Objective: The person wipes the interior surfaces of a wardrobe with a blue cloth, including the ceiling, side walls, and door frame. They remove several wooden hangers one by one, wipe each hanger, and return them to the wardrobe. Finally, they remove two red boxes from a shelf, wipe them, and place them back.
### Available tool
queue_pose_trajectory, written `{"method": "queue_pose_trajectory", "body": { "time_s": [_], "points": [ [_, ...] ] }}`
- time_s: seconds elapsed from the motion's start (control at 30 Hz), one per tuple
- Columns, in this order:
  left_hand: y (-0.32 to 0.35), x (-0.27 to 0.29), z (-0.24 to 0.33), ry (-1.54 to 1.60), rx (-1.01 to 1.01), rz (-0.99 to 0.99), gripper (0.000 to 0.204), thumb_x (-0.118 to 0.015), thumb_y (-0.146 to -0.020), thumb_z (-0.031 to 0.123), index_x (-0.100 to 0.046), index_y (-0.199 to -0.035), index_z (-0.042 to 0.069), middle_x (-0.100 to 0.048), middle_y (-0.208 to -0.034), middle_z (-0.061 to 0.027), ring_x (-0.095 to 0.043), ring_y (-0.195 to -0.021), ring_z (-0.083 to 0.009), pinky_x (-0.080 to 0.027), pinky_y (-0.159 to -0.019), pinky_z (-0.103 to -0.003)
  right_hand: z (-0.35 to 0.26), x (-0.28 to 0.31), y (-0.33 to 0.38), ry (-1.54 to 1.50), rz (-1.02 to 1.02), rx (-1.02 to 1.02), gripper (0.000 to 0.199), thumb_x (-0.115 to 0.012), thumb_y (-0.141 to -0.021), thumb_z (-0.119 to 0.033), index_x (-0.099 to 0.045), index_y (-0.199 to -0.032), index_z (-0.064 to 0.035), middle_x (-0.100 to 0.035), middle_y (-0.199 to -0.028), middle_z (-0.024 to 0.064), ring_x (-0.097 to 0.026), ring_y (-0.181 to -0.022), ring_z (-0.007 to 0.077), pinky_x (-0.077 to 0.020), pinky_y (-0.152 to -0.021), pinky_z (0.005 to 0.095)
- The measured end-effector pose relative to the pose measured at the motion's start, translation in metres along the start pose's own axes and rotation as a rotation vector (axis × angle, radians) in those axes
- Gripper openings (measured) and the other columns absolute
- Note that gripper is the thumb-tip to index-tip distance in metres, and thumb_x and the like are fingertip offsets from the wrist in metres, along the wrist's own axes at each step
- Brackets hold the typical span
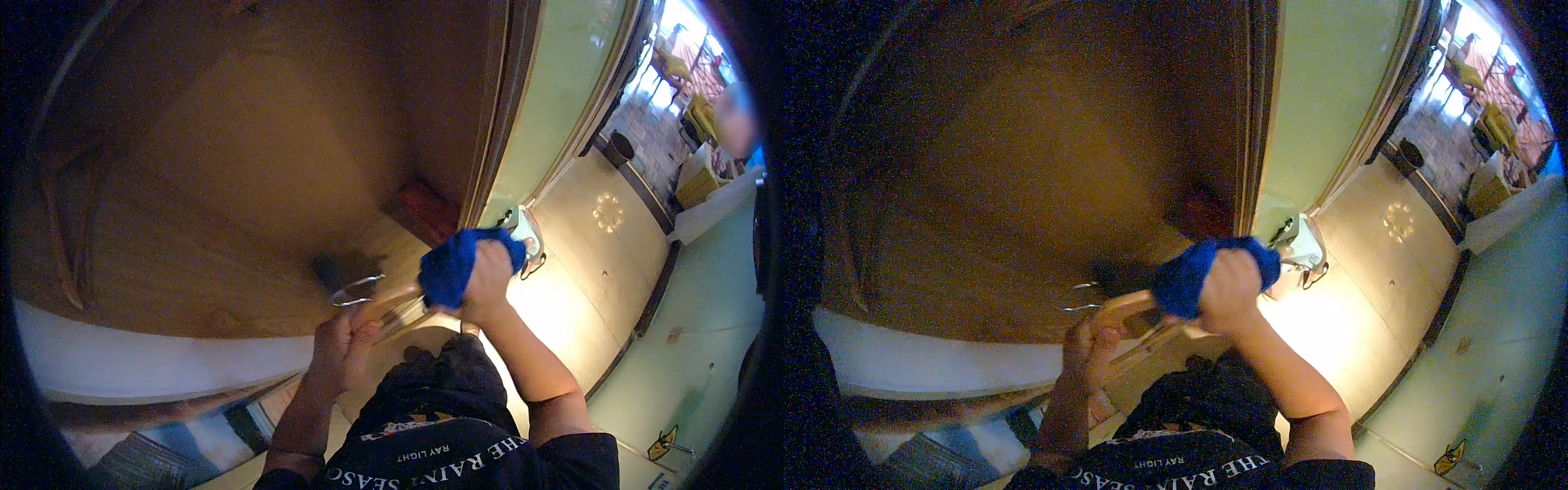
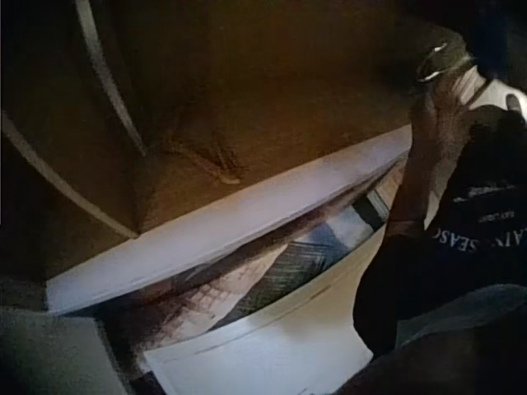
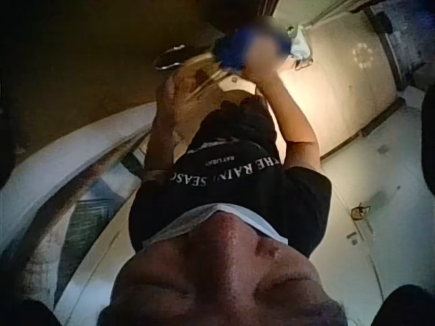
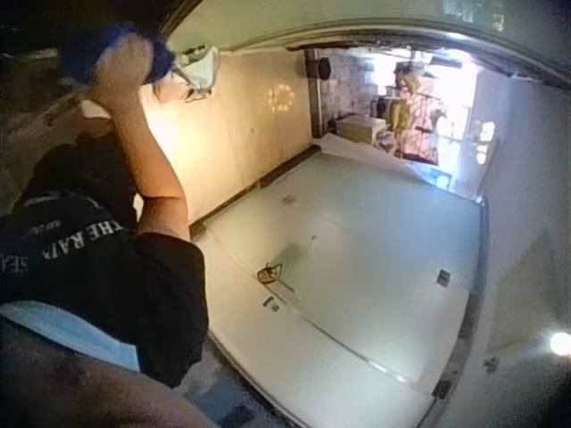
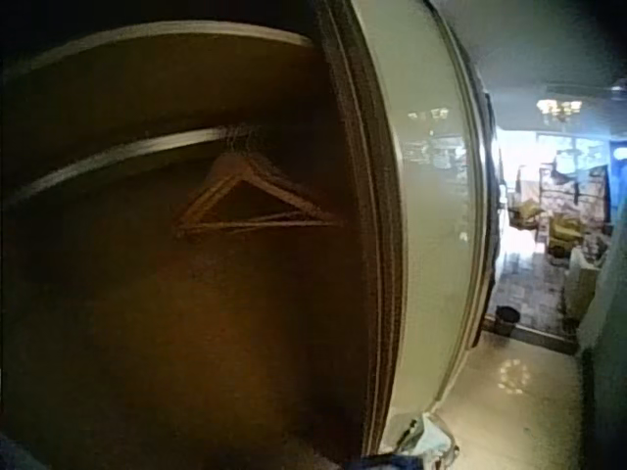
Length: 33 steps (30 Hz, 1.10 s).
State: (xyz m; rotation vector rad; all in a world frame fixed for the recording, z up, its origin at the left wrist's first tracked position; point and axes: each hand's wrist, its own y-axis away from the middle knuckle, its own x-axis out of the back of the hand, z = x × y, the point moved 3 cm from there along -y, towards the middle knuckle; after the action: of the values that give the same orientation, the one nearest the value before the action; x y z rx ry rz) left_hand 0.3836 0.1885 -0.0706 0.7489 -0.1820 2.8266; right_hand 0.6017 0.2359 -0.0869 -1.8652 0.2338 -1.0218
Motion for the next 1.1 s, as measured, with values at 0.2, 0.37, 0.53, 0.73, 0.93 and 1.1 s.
{"method": "queue_pose_trajectory", "body": {
  "time_s": [0.2,0.37,0.53,0.73,0.93,1.1],
  "points": [
    [-0.009,-0.023,0.018,0.085,0.109,-0.007,0.031,-0.054,-0.09,0.022,-0.056,-0.109,-0.002,-0.064,-0.088,-0.0183,-0.064,-0.078,-0.0251,-0.049,-0.072,-0.035,0.033,0.016,0.02,-0.02,0.012,-0.152,0.049,-0.057,-0.077,-0.049,-0.053,-0.088,-0.0019,-0.052,-0.085,0.0166,-0.049,-0.079,0.0381,-0.0361,-0.072,0.0478],
    [-0.027,-0.06,0.047,-0.077,0.068,-0.03,0.031,-0.054,-0.09,0.024,-0.056,-0.108,-0.002,-0.064,-0.083,-0.0164,-0.064,-0.077,-0.0246,-0.05,-0.071,-0.036,0.016,0.032,0.009,-0.179,0.119,-0.21,0.043,-0.059,-0.078,-0.044,-0.058,-0.093,-0.0029,-0.056,-0.096,0.017,-0.052,-0.085,0.0381,-0.0367,-0.076,0.0485],
    [-0.019,-0.055,0.063,-0.138,-0.036,-0.047,0.031,-0.057,-0.089,0.025,-0.057,-0.105,-0.001,-0.064,-0.08,-0.0136,-0.063,-0.072,-0.0223,-0.05,-0.066,-0.035,0.052,0.064,0.019,0.002,-0.02,-0.151,0.042,-0.064,-0.072,-0.043,-0.061,-0.096,-0.0091,-0.057,-0.099,0.0144,-0.051,-0.09,0.0371,-0.036,-0.077,0.0485],
    [-0.021,-0.037,0.046,0.1,0.006,0.12,0.031,-0.055,-0.091,0.033,-0.06,-0.092,0.002,-0.055,-0.067,-0.0022,-0.049,-0.055,-0.0105,-0.037,-0.049,-0.024,0.109,0.083,0.046,-0.22,0.336,-0.58,0.035,-0.06,-0.075,-0.033,-0.058,-0.098,-0.0067,-0.055,-0.099,0.013,-0.051,-0.091,0.0308,-0.0372,-0.084,0.0419],
    [-0.022,-0.036,0.003,0.411,0.051,0.168,0.044,-0.053,-0.088,0.05,-0.052,-0.077,0.008,-0.042,-0.054,0.0012,-0.034,-0.041,-0.0066,-0.024,-0.037,-0.023,0.142,0.098,0.052,-1.458,0.946,-0.915,0.034,-0.035,-0.095,-0.039,-0.052,-0.086,-0.0108,-0.058,-0.079,0.0044,-0.055,-0.079,0.0184,-0.0447,-0.077,0.031],
    [-0.038,-0.062,0.011,0.498,0.05,0.292,0.046,-0.049,-0.09,0.051,-0.054,-0.075,0.007,-0.039,-0.053,0.0026,-0.034,-0.043,-0.0053,-0.023,-0.038,-0.022,0.113,0.078,0.035,-1.615,0.913,-1.334,0.033,-0.036,-0.094,-0.033,-0.054,-0.094,-0.0059,-0.061,-0.084,0.0098,-0.058,-0.079,0.0208,-0.0465,-0.076,0.0323]
  ]
}}
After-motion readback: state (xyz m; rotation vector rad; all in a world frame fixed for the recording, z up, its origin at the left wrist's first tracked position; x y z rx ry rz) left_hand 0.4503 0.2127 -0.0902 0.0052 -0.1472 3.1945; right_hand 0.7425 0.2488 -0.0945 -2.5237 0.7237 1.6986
